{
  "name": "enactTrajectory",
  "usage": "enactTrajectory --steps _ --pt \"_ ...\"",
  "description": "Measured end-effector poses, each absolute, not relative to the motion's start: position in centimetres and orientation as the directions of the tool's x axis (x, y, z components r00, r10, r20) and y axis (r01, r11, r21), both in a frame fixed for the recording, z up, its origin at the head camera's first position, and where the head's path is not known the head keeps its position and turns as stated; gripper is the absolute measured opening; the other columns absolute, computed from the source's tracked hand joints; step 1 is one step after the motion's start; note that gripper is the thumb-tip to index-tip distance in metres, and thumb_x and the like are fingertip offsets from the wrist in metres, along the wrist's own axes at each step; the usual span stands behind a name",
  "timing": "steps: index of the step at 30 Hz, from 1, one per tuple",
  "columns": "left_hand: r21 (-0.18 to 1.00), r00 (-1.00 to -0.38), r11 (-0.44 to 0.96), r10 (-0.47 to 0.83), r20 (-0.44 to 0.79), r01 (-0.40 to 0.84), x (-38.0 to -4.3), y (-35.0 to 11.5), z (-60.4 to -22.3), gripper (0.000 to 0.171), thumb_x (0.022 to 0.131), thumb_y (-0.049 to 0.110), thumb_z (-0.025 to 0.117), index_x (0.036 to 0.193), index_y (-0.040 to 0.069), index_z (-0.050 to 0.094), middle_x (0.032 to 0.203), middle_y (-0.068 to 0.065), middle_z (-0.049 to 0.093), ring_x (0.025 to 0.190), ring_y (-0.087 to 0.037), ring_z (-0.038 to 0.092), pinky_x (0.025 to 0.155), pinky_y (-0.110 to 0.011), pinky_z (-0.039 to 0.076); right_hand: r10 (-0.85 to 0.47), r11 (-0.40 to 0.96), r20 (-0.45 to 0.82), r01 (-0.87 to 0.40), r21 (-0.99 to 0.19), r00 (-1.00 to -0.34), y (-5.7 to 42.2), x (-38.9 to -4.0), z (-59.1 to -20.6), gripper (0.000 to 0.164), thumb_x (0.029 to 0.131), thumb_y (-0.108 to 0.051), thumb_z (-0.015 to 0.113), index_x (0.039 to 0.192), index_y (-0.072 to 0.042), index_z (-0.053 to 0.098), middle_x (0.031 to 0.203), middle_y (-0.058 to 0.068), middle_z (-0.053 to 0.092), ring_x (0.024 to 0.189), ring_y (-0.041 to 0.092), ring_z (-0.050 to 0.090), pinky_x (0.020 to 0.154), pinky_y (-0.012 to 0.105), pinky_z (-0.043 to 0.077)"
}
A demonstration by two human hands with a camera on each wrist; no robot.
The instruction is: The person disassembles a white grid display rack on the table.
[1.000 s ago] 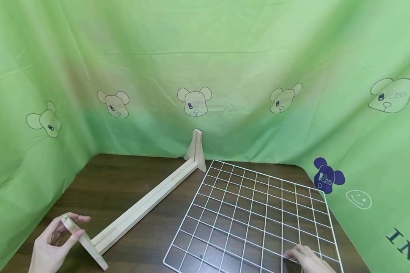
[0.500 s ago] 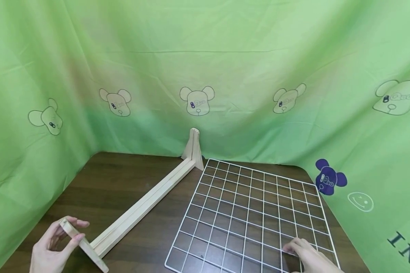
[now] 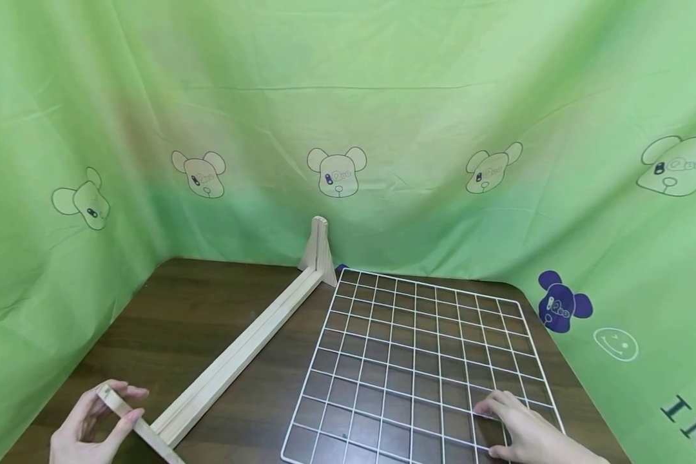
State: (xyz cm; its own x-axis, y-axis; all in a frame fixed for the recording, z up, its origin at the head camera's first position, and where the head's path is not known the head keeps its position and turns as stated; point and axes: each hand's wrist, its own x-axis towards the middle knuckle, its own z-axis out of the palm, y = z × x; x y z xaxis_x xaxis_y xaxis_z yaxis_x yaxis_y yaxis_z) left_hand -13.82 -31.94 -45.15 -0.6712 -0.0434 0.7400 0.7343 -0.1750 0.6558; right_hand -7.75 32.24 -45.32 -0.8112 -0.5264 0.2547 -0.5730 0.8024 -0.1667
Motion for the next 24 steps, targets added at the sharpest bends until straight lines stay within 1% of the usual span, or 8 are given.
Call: enactTrajectory --steps 4,6,8,11,14,16,20,24 --pt "0.666 -0.682 -0.24 0.021 0.731 0.707 -14.5 -32.8 -45.3 0.051 0.066 -0.037 0.06 0.112 -0.031 0.04 0.101 -0.026 0.067 0.093 -0.022 0.068 0.084 -0.022 0.052 -0.533 0.795 0.26 -0.582 -0.172 -0.805 32.0 -7.7 -45.1 0.058 0.052 -0.023 0.09 0.102 -0.013 0.062 0.1 -0.006 0.054 0.091 0.01 0.054 0.073 0.023 0.05" --pt "0.673 -0.681 -0.294 0.09 0.726 0.679 -15.1 -33.6 -45.3 0.055 0.067 -0.037 0.06 0.117 -0.032 0.037 0.105 -0.028 0.065 0.099 -0.025 0.067 0.087 -0.024 0.051 -0.533 0.795 0.254 -0.581 -0.177 -0.807 32.0 -7.6 -45.0 0.058 0.052 -0.023 0.09 0.102 -0.013 0.062 0.1 -0.006 0.054 0.091 0.011 0.054 0.076 0.017 0.047" --pt "0.672 -0.661 -0.371 0.179 0.729 0.641 -15.8 -34.6 -45.3 0.059 0.069 -0.037 0.058 0.122 -0.032 0.032 0.112 -0.033 0.061 0.108 -0.029 0.063 0.092 -0.026 0.049 -0.532 0.798 0.244 -0.576 -0.176 -0.811 31.9 -7.6 -44.9 0.058 0.053 -0.023 0.09 0.103 -0.013 0.062 0.1 -0.006 0.054 0.091 0.011 0.053 0.078 0.015 0.045" --pt "0.673 -0.611 -0.483 0.308 0.729 0.56 -16.7 -35.9 -45.2 0.063 0.073 -0.037 0.053 0.129 -0.031 0.023 0.124 -0.039 0.051 0.121 -0.036 0.054 0.101 -0.031 0.043 -0.533 0.801 0.231 -0.573 -0.172 -0.814 31.9 -7.7 -44.7 0.058 0.053 -0.024 0.09 0.103 -0.013 0.063 0.101 -0.005 0.054 0.092 0.012 0.053 0.076 0.022 0.049" --pt "0.696 -0.577 -0.507 0.399 0.713 0.509 -17.3 -36.8 -45.3 0.062 0.075 -0.038 0.047 0.131 -0.03 0.022 0.128 -0.042 0.045 0.125 -0.038 0.049 0.103 -0.033 0.042 -0.537 0.799 0.225 -0.575 -0.173 -0.813 32.0 -7.8 -44.7 0.057 0.054 -0.024 0.089 0.103 -0.012 0.063 0.102 -0.004 0.054 0.093 0.012 0.053 0.073 0.029 0.052" --pt "0.721 -0.583 -0.466 0.427 0.691 0.513 -17.3 -37.1 -45.4 0.061 0.073 -0.039 0.045 0.131 -0.029 0.026 0.126 -0.039 0.049 0.122 -0.036 0.052 0.1 -0.03 0.044 -0.537 0.8 0.225 -0.575 -0.169 -0.813 32.1 -7.9 -44.8 0.057 0.054 -0.024 0.09 0.103 -0.012 0.063 0.102 -0.004 0.054 0.094 0.012 0.053 0.073 0.029 0.052" --pt "0.76 -0.63 -0.386 0.425 0.65 0.523 -17.0 -37.2 -45.4 0.058 0.07 -0.041 0.046 0.125 -0.026 0.039 0.115 -0.031 0.061 0.111 -0.031 0.062 0.092 -0.027 0.049 -0.529 0.809 0.232 -0.568 -0.15 -0.816 32.1 -7.9 -44.8 0.058 0.052 -0.025 0.09 0.103 -0.014 0.063 0.102 -0.005 0.054 0.094 0.011 0.053 0.075 0.026 0.051" --pt "0.768 -0.66 -0.39 0.396 0.639 0.508 -16.8 -36.9 -45.4 0.053 0.068 -0.042 0.047 0.117 -0.023 0.047 0.106 -0.027 0.066 0.103 -0.03 0.065 0.088 -0.027 0.052 -0.531 0.806 0.225 -0.569 -0.165 -0.817 32.0 -7.9 -44.7 0.058 0.053 -0.025 0.09 0.104 -0.013 0.063 0.102 -0.005 0.054 0.093 0.011 0.054 0.074 0.029 0.052"
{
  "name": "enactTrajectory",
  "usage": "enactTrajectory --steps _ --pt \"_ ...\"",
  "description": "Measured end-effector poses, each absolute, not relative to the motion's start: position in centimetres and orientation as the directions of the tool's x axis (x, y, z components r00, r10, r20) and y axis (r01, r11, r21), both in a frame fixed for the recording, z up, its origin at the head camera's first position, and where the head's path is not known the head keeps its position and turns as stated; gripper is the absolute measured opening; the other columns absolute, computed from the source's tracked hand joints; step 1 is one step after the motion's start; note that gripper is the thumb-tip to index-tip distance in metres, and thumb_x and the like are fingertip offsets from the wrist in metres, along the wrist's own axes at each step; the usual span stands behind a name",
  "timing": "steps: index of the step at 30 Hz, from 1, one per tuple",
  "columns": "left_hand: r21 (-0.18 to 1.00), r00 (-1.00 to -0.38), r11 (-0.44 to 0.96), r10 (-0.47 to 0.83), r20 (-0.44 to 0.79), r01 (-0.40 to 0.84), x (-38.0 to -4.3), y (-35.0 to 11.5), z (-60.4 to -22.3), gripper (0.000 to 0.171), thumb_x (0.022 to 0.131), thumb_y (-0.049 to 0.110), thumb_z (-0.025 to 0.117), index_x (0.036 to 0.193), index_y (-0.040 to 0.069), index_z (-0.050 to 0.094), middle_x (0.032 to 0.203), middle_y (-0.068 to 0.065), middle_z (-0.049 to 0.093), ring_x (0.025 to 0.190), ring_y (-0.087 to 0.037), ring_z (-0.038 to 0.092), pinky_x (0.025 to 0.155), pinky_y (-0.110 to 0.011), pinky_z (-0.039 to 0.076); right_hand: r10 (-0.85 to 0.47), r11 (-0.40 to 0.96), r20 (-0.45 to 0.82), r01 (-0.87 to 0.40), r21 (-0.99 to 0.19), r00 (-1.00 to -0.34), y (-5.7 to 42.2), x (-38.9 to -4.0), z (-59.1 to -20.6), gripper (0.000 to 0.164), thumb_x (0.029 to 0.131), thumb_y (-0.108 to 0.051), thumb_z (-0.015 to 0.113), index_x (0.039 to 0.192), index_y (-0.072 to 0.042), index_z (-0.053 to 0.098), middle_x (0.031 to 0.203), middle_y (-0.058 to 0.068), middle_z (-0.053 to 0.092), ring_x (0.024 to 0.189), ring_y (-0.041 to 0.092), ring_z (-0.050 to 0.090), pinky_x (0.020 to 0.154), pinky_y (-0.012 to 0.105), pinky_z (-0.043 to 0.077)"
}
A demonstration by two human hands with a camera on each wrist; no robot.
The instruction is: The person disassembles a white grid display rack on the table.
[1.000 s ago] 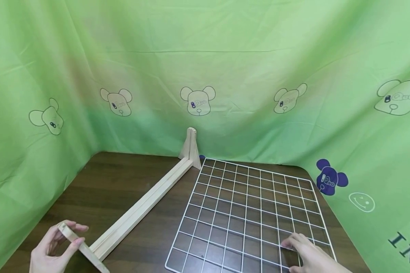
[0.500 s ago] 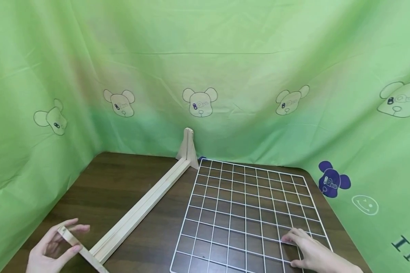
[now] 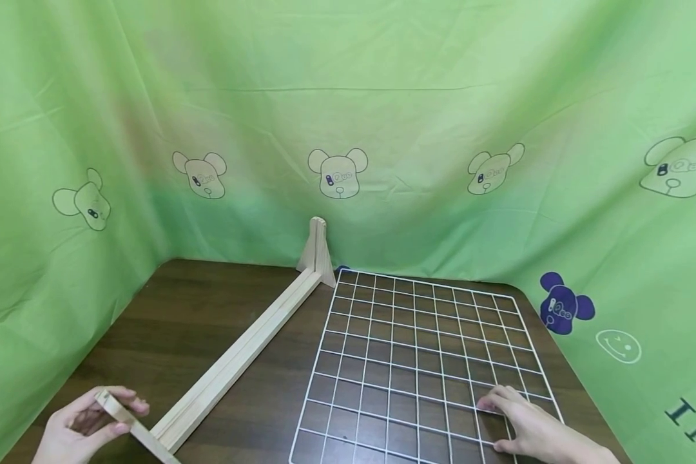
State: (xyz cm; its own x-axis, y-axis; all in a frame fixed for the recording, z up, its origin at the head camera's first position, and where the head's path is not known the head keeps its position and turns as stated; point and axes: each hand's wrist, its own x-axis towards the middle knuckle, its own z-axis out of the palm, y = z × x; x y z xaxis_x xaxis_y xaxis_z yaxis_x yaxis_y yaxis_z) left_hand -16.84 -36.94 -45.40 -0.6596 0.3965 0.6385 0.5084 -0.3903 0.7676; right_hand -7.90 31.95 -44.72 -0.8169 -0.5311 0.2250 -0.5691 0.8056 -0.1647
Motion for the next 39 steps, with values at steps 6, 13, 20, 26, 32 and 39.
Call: enactTrajectory --steps 6,13,20,26,32,39 --pt "0.777 -0.692 -0.344 0.357 0.627 0.527 -16.0 -36.5 -45.4 0.049 0.066 -0.042 0.05 0.109 -0.02 0.051 0.099 -0.025 0.067 0.095 -0.029 0.068 0.082 -0.026 0.054 -0.559 0.781 0.238 -0.601 -0.171 -0.794 31.6 -8.5 -44.7 0.06 0.052 -0.023 0.09 0.104 -0.012 0.061 0.102 -0.005 0.053 0.092 0.009 0.052 0.081 0.012 0.043" --pt "0.756 -0.691 -0.323 0.311 0.653 0.57 -15.2 -35.8 -45.5 0.046 0.065 -0.04 0.055 0.107 -0.021 0.052 0.097 -0.026 0.067 0.093 -0.027 0.069 0.082 -0.025 0.054 -0.568 0.775 0.223 -0.606 -0.179 -0.793 31.0 -9.5 -44.6 0.059 0.053 -0.021 0.09 0.104 -0.013 0.061 0.103 -0.007 0.052 0.093 0.009 0.054 0.084 0.009 0.04" --pt "0.75 -0.707 -0.216 0.249 0.662 0.625 -14.5 -34.9 -45.3 0.048 0.06 -0.038 0.06 0.104 -0.019 0.056 0.093 -0.021 0.069 0.089 -0.021 0.07 0.084 -0.02 0.052 -0.585 0.765 0.199 -0.617 -0.186 -0.786 30.5 -10.7 -44.6 0.057 0.055 -0.021 0.089 0.104 -0.013 0.061 0.103 -0.005 0.052 0.093 0.012 0.054 0.073 0.029 0.051" --pt "0.745 -0.708 -0.171 0.232 0.666 0.645 -14.2 -34.4 -45.5 0.047 0.06 -0.037 0.062 0.102 -0.017 0.058 0.091 -0.02 0.07 0.087 -0.02 0.07 0.084 -0.018 0.051 -0.584 0.768 0.172 -0.609 -0.197 -0.793 30.3 -11.7 -44.7 0.055 0.057 -0.022 0.089 0.104 -0.012 0.061 0.103 -0.004 0.053 0.094 0.012 0.054 0.075 0.033 0.052" --pt "0.716 -0.676 -0.191 0.236 0.698 0.672 -14.1 -34.0 -46.0 0.046 0.058 -0.037 0.064 0.099 -0.016 0.059 0.091 -0.021 0.069 0.086 -0.02 0.069 0.08 -0.018 0.052 -0.574 0.776 0.134 -0.589 -0.226 -0.808 30.4 -12.3 -44.4 0.053 0.06 -0.021 0.088 0.105 -0.011 0.061 0.104 -0.004 0.053 0.093 0.011 0.054 0.076 0.035 0.052" --pt "0.731 -0.657 -0.261 0.322 0.682 0.631 -14.4 -34.6 -46.2 0.054 0.058 -0.039 0.061 0.108 -0.02 0.054 0.098 -0.025 0.067 0.089 -0.026 0.069 0.081 -0.022 0.053 -0.569 0.779 0.113 -0.577 -0.244 -0.815 30.3 -12.5 -44.4 0.053 0.061 -0.022 0.087 0.105 -0.012 0.06 0.104 -0.005 0.052 0.093 0.011 0.054 0.076 0.034 0.052"
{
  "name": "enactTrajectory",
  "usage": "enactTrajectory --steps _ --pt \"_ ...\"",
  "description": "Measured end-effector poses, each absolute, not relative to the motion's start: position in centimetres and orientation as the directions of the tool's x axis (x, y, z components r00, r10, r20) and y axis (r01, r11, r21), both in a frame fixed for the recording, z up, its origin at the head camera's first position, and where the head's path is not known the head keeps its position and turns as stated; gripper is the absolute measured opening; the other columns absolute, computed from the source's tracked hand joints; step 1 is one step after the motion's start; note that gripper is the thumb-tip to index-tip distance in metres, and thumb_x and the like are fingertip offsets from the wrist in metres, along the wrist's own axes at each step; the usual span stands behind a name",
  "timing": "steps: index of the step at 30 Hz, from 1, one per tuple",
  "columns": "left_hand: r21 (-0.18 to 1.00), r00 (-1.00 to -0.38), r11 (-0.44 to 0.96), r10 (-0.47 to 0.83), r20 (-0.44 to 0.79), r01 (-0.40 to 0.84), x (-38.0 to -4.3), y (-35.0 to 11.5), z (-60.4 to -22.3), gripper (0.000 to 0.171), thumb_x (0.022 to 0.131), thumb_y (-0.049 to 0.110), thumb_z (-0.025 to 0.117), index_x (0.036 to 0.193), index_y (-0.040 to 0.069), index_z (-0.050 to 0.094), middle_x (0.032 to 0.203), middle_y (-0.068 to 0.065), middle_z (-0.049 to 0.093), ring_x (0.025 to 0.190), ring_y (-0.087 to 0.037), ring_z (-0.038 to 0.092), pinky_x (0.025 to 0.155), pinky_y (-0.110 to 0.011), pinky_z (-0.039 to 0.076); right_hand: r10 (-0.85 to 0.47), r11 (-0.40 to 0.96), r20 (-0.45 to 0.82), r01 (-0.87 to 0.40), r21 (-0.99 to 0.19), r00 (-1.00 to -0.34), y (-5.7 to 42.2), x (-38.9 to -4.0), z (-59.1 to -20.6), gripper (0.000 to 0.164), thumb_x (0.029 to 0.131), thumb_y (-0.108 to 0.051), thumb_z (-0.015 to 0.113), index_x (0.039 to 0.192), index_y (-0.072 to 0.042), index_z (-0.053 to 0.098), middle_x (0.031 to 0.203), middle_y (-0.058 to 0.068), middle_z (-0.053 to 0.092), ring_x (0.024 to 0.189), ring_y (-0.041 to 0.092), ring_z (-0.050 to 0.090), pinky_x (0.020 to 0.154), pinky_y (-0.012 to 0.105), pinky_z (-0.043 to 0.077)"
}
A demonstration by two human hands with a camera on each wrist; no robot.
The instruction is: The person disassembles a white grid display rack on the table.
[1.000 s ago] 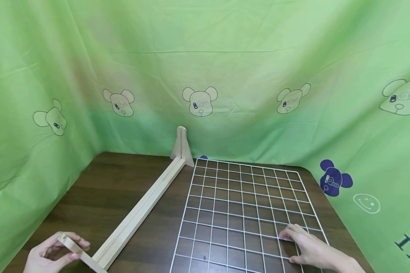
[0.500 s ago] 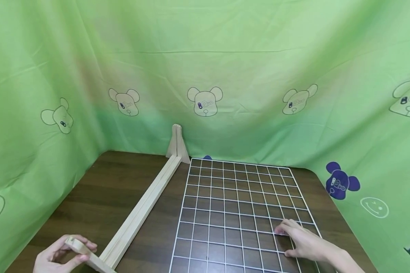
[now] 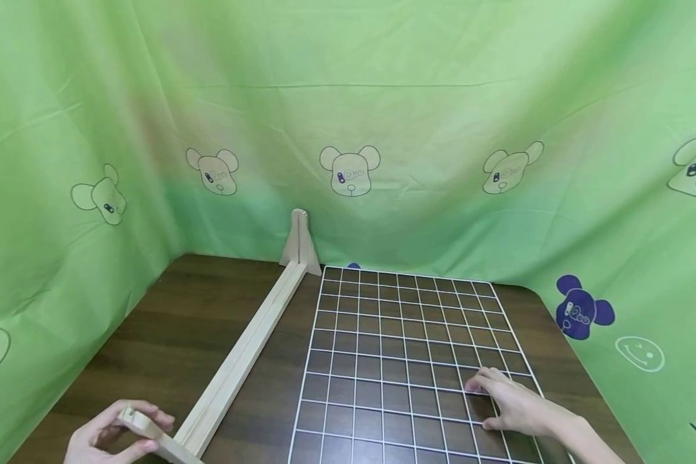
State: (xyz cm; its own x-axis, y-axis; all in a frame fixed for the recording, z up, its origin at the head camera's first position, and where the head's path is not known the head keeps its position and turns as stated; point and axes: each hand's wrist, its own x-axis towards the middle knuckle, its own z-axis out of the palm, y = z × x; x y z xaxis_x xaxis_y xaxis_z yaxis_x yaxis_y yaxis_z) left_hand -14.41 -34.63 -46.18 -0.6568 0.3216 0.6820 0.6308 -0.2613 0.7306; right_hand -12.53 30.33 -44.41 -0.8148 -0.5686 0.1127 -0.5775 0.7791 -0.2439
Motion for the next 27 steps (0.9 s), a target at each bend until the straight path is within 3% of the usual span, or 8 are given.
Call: enactTrajectory --steps 4,8,17,27 --pt "0.736 -0.629 -0.305 0.384 0.676 0.604 -14.6 -35.3 -46.6 0.059 0.059 -0.04 0.06 0.114 -0.022 0.051 0.103 -0.028 0.066 0.095 -0.029 0.068 0.084 -0.024 0.052 -0.565 0.784 0.104 -0.572 -0.241 -0.818 30.3 -12.5 -44.4 0.052 0.062 -0.022 0.087 0.105 -0.012 0.061 0.104 -0.005 0.052 0.094 0.011 0.054 0.076 0.035 0.052" --pt "0.708 -0.589 -0.3 0.4 0.702 0.64 -14.9 -35.3 -46.9 0.054 0.059 -0.039 0.062 0.109 -0.02 0.055 0.101 -0.025 0.067 0.094 -0.027 0.068 0.082 -0.023 0.053 -0.566 0.785 0.104 -0.573 -0.236 -0.818 30.4 -12.5 -44.4 0.052 0.062 -0.022 0.087 0.105 -0.012 0.061 0.104 -0.005 0.052 0.093 0.011 0.054 0.076 0.035 0.052" --pt "0.686 -0.582 -0.267 0.377 0.72 0.676 -14.5 -33.9 -46.5 0.05 0.059 -0.035 0.066 0.104 -0.014 0.06 0.097 -0.019 0.07 0.09 -0.019 0.069 0.078 -0.02 0.053 -0.561 0.786 0.106 -0.569 -0.244 -0.821 30.4 -12.2 -44.4 0.052 0.061 -0.022 0.087 0.105 -0.012 0.061 0.104 -0.005 0.052 0.093 0.011 0.055 0.076 0.036 0.052" --pt "0.705 -0.643 -0.139 0.316 0.697 0.695 -13.2 -32.4 -46.9 0.05 0.057 -0.031 0.072 0.1 -0.007 0.064 0.091 -0.016 0.072 0.082 -0.016 0.07 0.07 -0.017 0.053 -0.581 0.77 0.12 -0.591 -0.24 -0.805 29.4 -12.5 -44.1 0.051 0.063 -0.022 0.087 0.106 -0.011 0.062 0.104 -0.005 0.053 0.095 0.013 0.054 0.077 0.033 0.051"
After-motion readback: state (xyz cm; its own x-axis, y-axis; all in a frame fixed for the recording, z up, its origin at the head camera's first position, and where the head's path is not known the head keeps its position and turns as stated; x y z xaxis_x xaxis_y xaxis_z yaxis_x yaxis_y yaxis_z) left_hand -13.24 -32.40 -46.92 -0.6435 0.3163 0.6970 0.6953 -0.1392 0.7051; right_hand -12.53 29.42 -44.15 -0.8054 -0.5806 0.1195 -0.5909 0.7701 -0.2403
